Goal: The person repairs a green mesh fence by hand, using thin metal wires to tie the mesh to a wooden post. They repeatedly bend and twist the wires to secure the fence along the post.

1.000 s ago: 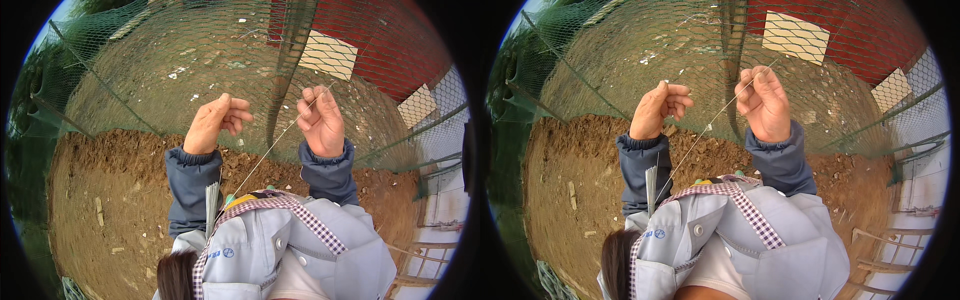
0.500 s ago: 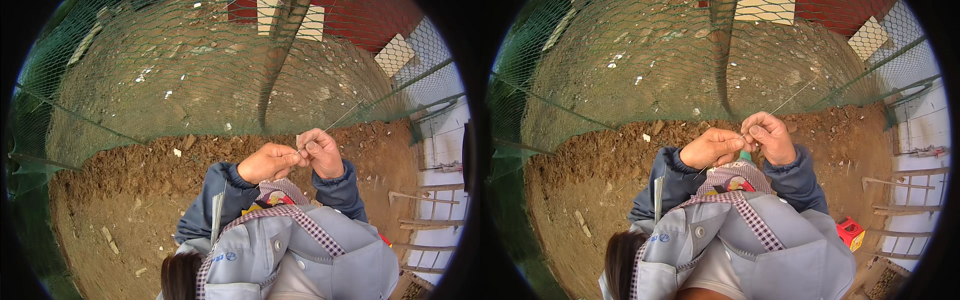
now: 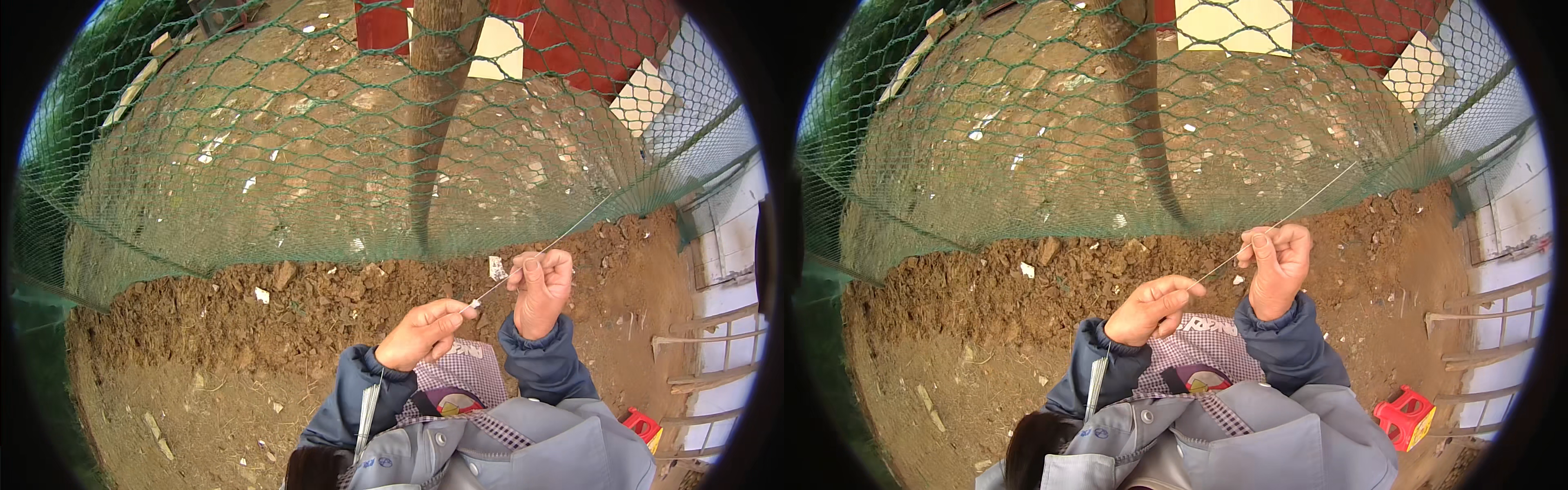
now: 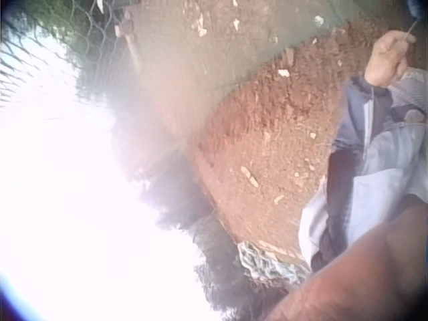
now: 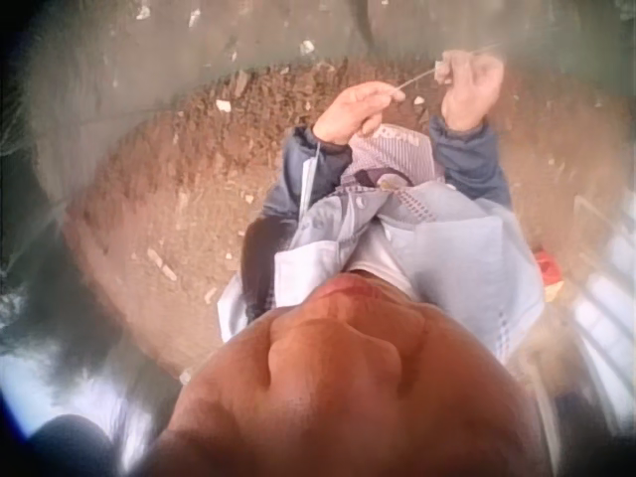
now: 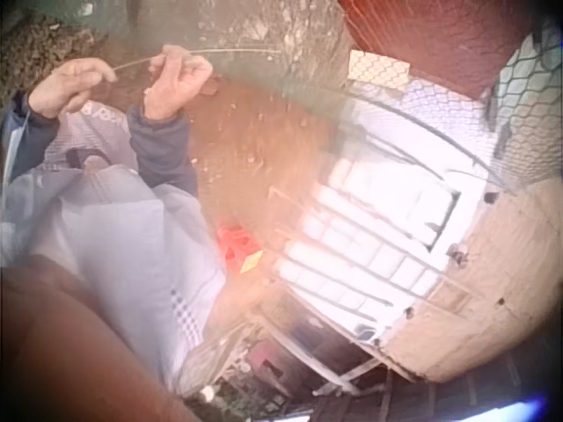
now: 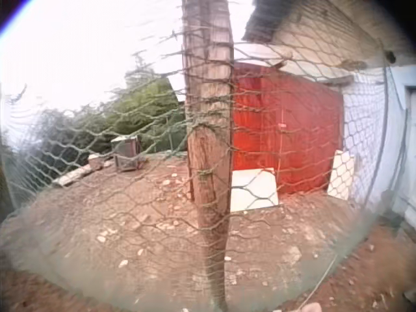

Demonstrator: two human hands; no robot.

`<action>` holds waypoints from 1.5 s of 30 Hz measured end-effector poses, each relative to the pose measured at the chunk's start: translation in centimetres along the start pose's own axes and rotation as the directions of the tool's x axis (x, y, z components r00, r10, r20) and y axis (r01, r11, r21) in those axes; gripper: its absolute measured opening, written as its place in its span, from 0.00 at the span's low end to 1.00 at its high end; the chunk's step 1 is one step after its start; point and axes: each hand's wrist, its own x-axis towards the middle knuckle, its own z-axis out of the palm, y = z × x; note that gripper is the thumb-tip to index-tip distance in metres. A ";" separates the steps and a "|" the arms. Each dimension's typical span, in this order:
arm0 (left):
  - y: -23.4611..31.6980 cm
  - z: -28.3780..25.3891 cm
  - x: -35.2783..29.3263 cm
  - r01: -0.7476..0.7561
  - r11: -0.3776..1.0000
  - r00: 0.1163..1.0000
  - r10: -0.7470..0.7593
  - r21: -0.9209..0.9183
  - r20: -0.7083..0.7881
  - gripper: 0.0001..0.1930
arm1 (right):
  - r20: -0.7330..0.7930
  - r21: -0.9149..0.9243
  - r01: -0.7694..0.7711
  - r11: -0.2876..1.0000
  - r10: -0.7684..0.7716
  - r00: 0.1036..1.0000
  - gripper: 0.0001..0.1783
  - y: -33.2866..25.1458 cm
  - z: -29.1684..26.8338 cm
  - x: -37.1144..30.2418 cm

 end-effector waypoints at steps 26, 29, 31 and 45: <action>-7.3 -13.1 12.0 -0.837 0.473 0.488 0.873 0.275 -0.015 0.17 | 0.203 0.022 0.863 0.504 -0.848 0.490 0.06 10.9 -9.2 2.5; -5.6 -11.9 11.8 -0.877 0.406 0.414 0.910 0.256 -0.024 0.21 | 0.110 0.171 0.926 0.337 -0.940 0.322 0.04 9.7 -7.7 2.0; -5.0 -11.3 11.5 -0.874 0.408 0.419 0.908 0.265 -0.017 0.23 | 0.187 0.119 0.948 0.295 -0.944 0.270 0.04 9.8 -6.3 2.5; -3.4 -10.5 11.2 -0.819 0.441 0.424 0.896 0.367 -0.130 0.20 | 0.353 -0.061 0.987 0.152 -0.921 0.163 0.07 11.9 -4.9 1.1</action>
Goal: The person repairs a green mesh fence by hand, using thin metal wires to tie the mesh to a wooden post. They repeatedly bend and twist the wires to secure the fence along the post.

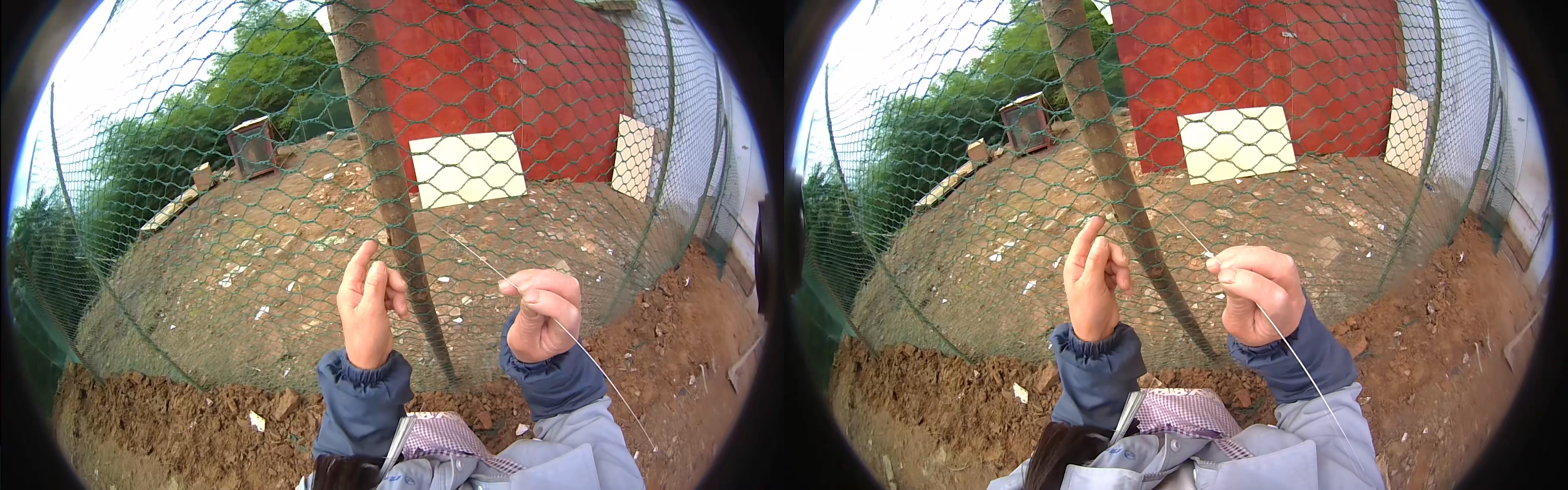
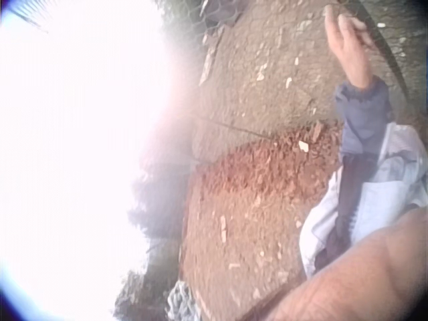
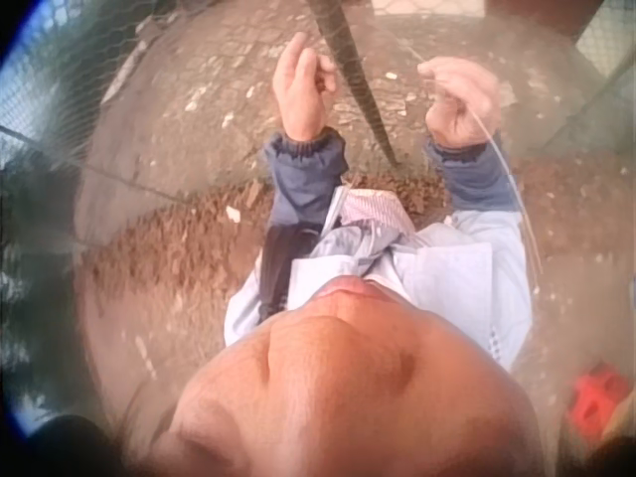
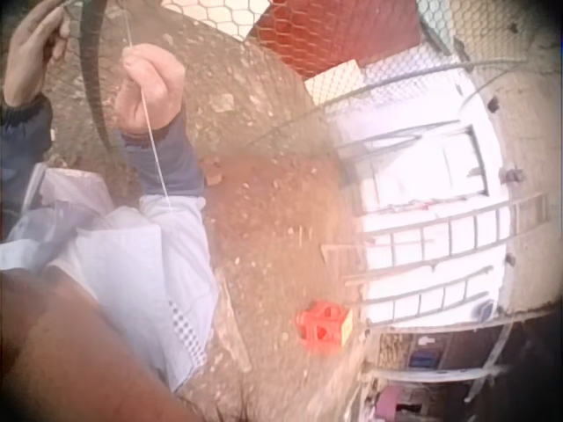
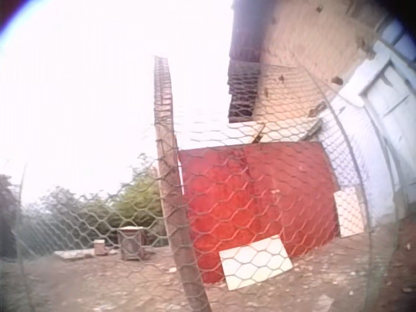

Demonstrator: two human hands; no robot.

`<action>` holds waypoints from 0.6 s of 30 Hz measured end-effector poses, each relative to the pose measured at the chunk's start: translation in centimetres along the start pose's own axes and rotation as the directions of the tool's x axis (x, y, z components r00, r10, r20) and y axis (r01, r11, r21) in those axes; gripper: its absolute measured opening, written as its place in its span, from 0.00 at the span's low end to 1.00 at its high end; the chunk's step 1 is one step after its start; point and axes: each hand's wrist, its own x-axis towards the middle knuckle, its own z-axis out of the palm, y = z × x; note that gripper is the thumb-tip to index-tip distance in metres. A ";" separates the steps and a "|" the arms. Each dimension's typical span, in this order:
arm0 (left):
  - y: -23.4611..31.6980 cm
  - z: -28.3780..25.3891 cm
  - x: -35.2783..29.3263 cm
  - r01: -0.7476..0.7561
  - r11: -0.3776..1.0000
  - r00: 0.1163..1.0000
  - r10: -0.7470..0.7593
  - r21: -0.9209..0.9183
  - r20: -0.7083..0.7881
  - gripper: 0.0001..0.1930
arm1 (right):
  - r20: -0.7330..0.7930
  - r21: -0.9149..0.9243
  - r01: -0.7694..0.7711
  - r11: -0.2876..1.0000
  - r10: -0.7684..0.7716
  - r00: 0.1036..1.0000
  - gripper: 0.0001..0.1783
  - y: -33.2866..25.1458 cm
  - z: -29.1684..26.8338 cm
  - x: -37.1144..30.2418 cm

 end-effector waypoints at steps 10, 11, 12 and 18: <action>0.7 -0.3 2.4 0.279 0.934 0.951 -0.237 -0.223 0.198 0.20 | -0.037 0.174 -0.514 0.840 0.527 0.849 0.04 3.7 6.8 -0.7; 0.7 -0.5 2.7 0.322 0.911 0.934 -0.261 -0.259 0.244 0.17 | -0.043 0.186 -0.581 0.792 0.598 0.800 0.06 4.0 7.4 -0.8; 0.8 -0.8 2.9 0.358 0.885 0.916 -0.270 -0.298 0.299 0.13 | -0.049 0.261 -0.626 0.734 0.658 0.751 0.06 4.1 7.9 -0.9; 0.4 -1.6 4.2 0.563 0.573 0.815 -0.263 -0.596 0.517 0.07 | -0.083 0.566 -0.634 0.527 0.802 0.592 0.05 4.4 9.2 -1.0</action>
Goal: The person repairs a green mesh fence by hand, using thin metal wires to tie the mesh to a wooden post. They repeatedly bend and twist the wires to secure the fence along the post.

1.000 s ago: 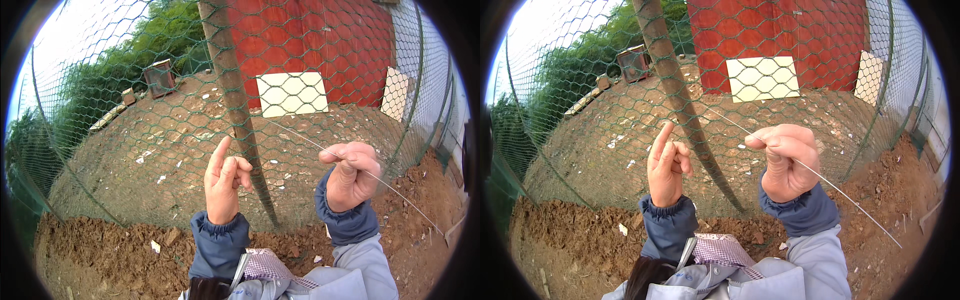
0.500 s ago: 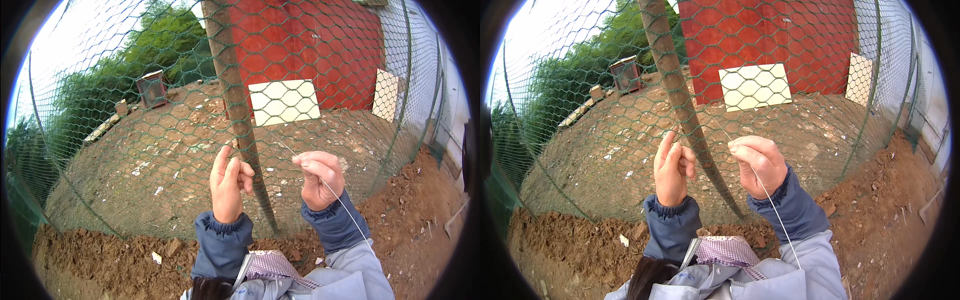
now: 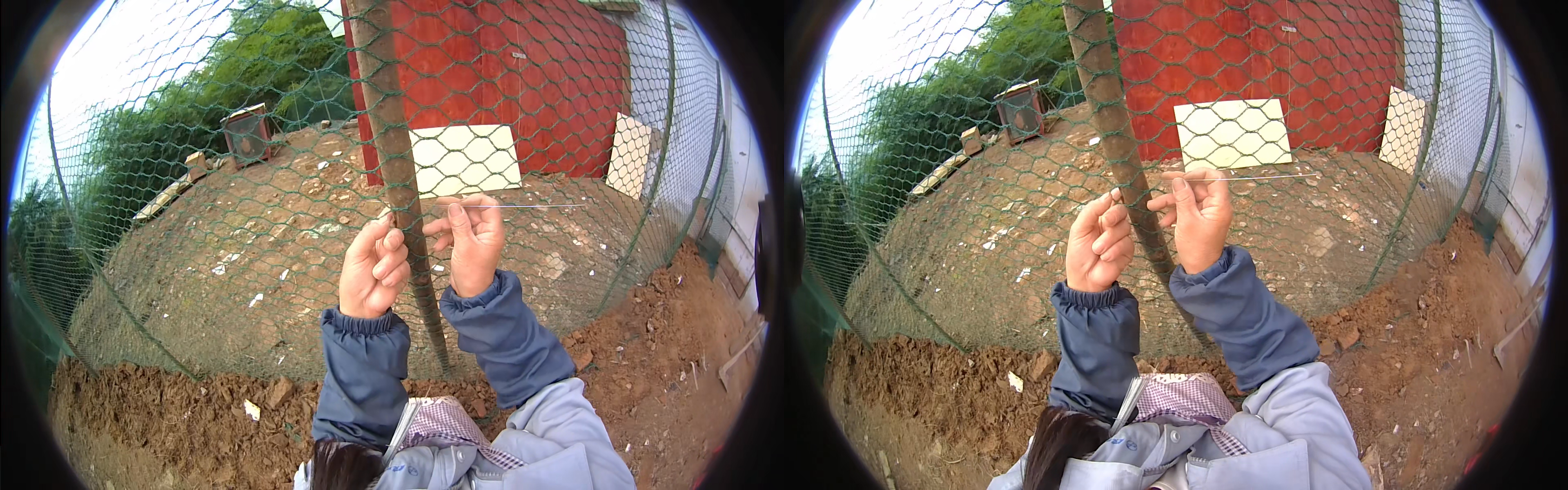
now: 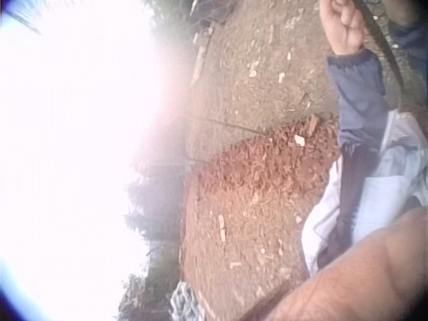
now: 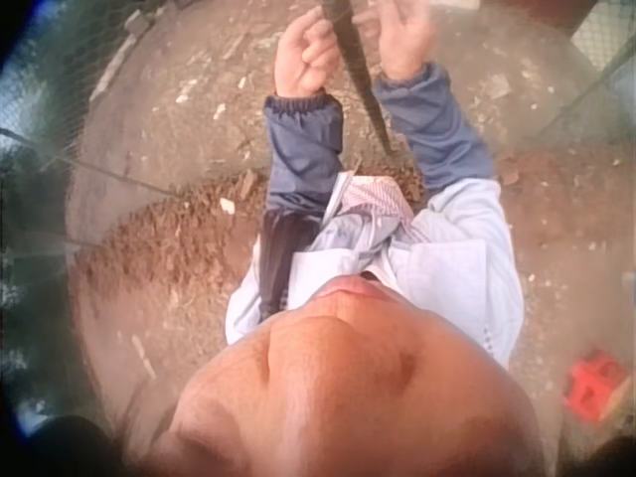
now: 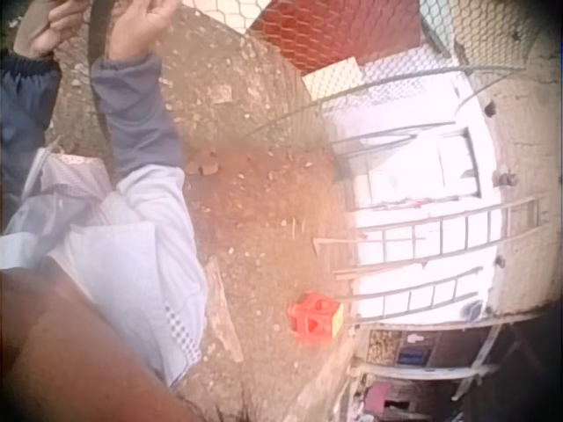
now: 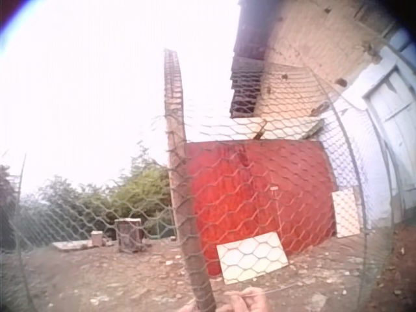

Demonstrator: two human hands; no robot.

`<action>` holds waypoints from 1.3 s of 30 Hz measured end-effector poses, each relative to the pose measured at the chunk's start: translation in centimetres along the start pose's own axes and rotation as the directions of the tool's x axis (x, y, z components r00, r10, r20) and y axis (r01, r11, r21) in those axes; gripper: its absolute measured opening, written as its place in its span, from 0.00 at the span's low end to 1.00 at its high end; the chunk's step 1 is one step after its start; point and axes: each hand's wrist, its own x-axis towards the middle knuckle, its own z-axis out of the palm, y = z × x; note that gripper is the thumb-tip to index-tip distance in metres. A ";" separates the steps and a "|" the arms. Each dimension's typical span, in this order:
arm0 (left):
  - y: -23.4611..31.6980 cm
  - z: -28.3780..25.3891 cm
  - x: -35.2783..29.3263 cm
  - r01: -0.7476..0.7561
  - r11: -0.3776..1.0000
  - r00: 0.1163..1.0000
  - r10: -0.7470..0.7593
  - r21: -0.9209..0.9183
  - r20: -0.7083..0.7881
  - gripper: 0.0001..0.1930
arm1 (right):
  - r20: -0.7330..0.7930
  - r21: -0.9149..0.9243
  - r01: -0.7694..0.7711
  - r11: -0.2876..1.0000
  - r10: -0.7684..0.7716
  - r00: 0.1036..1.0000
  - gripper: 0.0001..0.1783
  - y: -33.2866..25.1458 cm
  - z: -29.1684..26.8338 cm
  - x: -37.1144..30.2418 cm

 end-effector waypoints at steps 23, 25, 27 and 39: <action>-0.6 -0.5 1.4 0.159 0.846 0.967 -0.030 -0.509 0.252 0.17 | -0.012 0.063 -0.134 0.989 0.135 0.991 0.07 -0.5 -0.2 0.2; -0.9 -0.6 1.3 0.071 0.859 0.980 0.034 -0.507 0.195 0.15 | -0.012 0.037 -0.095 0.995 0.095 0.995 0.08 -0.7 -0.2 0.0; -1.2 -0.6 1.0 -0.021 0.882 0.985 0.099 -0.471 0.141 0.15 | -0.020 0.011 -0.024 1.000 0.025 0.999 0.08 -1.0 -0.3 -0.2; -2.9 0.9 0.1 -0.350 0.934 0.919 0.358 0.078 -0.163 0.12 | 0.070 -0.163 0.068 0.984 -0.058 0.996 0.12 -2.6 -1.1 0.3</action>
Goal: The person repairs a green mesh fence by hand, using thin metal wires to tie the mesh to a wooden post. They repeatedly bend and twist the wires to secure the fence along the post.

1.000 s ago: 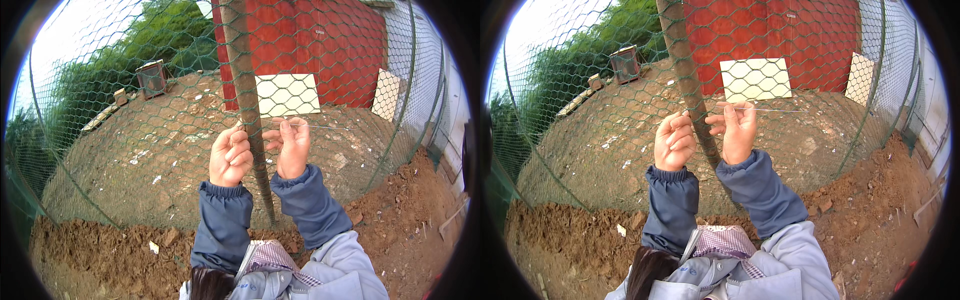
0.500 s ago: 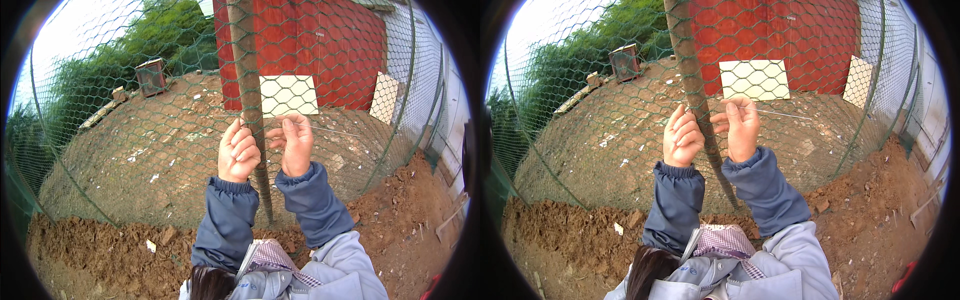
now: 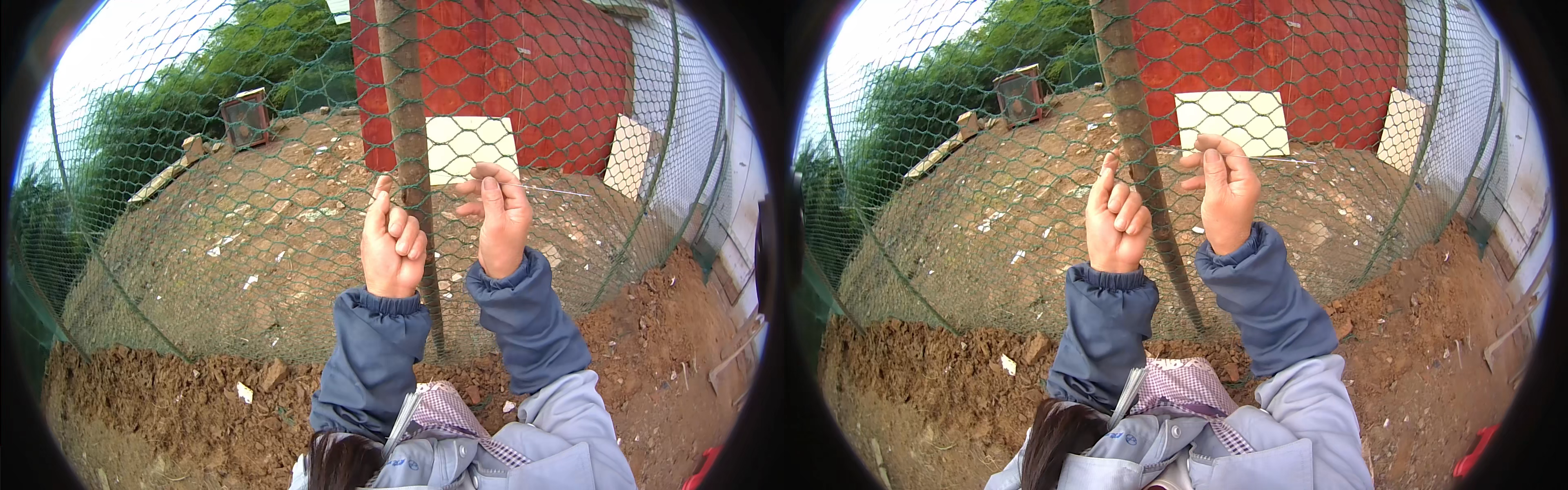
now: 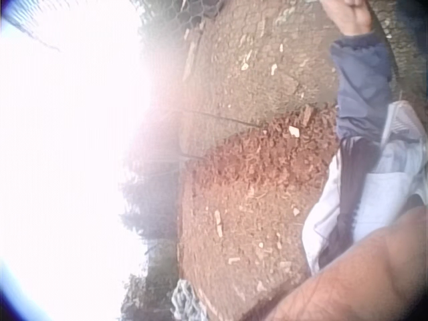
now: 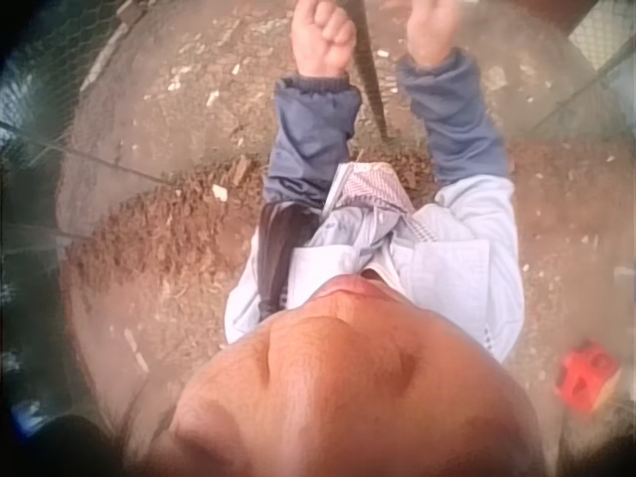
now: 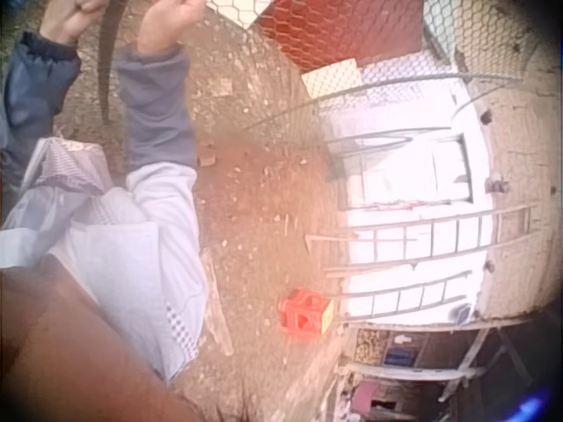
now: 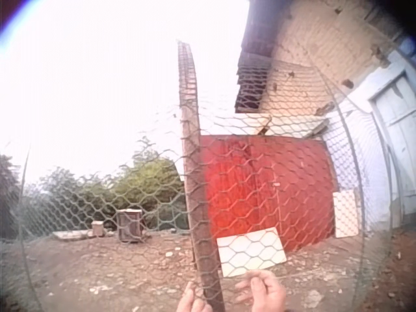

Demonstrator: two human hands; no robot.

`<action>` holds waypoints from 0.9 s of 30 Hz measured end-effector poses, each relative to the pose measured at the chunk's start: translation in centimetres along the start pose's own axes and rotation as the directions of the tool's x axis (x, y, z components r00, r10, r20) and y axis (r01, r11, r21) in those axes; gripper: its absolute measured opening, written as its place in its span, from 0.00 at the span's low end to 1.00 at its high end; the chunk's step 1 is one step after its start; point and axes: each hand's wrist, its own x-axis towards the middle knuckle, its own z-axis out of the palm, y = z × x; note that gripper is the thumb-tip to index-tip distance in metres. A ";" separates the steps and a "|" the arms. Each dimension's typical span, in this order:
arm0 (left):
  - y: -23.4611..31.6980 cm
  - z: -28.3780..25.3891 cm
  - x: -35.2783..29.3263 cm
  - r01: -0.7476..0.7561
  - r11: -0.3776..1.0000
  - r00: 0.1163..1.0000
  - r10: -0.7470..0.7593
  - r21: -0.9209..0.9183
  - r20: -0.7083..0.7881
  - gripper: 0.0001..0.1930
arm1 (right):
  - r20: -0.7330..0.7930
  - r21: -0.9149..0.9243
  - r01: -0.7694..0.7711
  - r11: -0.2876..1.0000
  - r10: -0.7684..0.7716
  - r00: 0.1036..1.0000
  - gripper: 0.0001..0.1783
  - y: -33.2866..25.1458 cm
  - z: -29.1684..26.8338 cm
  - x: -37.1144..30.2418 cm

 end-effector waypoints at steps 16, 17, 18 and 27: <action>-1.1 0.7 0.1 -0.101 0.994 0.994 0.103 0.049 -0.044 0.12 | -0.020 0.002 0.044 0.999 -0.044 0.999 0.10 0.1 -2.6 0.9; -1.3 0.7 0.2 -0.125 0.992 0.991 0.126 0.031 -0.035 0.11 | -0.023 0.011 0.047 0.999 -0.046 0.999 0.10 0.1 -2.7 1.0; -1.5 0.7 0.2 -0.144 0.989 0.989 0.144 0.014 -0.039 0.10 | -0.031 0.017 0.041 0.999 -0.041 0.999 0.10 0.2 -2.8 0.9; -1.1 0.5 0.4 -0.023 0.999 0.996 0.026 -0.035 0.084 0.07 | -0.067 0.082 0.019 0.996 -0.013 0.998 0.09 0.3 -3.1 1.3</action>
